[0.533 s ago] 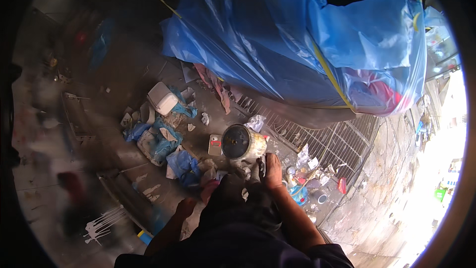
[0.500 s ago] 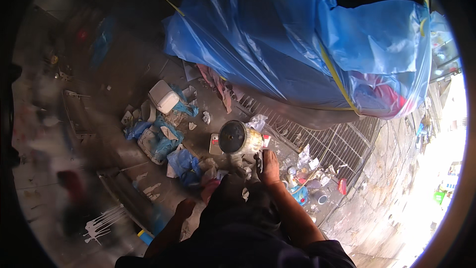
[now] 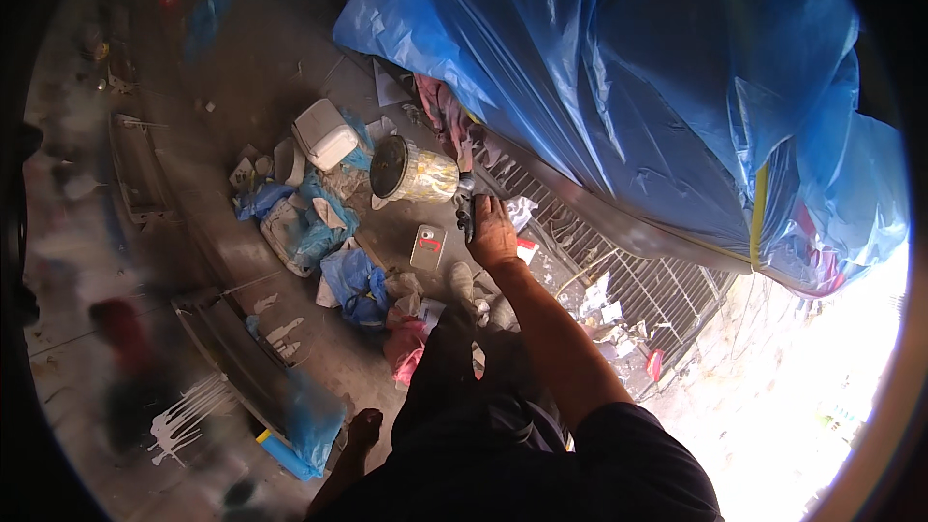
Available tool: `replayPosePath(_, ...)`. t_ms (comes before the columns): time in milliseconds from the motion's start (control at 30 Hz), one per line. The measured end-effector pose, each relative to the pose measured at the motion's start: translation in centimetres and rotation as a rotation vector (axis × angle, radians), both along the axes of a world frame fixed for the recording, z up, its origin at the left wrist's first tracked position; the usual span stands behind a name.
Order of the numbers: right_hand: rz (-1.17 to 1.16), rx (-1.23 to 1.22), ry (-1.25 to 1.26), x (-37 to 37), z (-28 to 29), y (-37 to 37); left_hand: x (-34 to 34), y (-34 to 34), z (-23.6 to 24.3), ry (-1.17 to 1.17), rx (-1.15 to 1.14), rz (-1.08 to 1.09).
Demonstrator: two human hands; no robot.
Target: The person cleans a car's surface with a pink cloth, then uses a spray gun to apply paint to the car's body. They move around the vehicle, spraying different sections while occasionally wiping the surface.
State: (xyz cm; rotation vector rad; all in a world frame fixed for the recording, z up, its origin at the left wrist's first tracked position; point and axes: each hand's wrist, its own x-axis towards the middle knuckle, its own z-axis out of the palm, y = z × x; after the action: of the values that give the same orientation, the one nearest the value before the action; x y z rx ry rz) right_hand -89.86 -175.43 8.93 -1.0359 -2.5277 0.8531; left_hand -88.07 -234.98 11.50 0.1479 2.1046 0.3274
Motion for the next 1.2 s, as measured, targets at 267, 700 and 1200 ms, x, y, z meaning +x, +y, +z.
replayPosePath(267,-0.182,-0.349,-0.512,9.9,-6.1,-0.9,0.0,0.7,-0.6,-0.116,-0.002,0.008)
replayPosePath(700,-0.592,-0.449,-0.409,39.2,6.1,-11.9,-14.7,20.2,-2.9,-0.027,0.072,-0.765)
replayPosePath(1200,-0.721,-0.643,0.464,55.7,5.8,-8.4,-1.5,46.1,6.5,0.064,-0.067,-1.227)
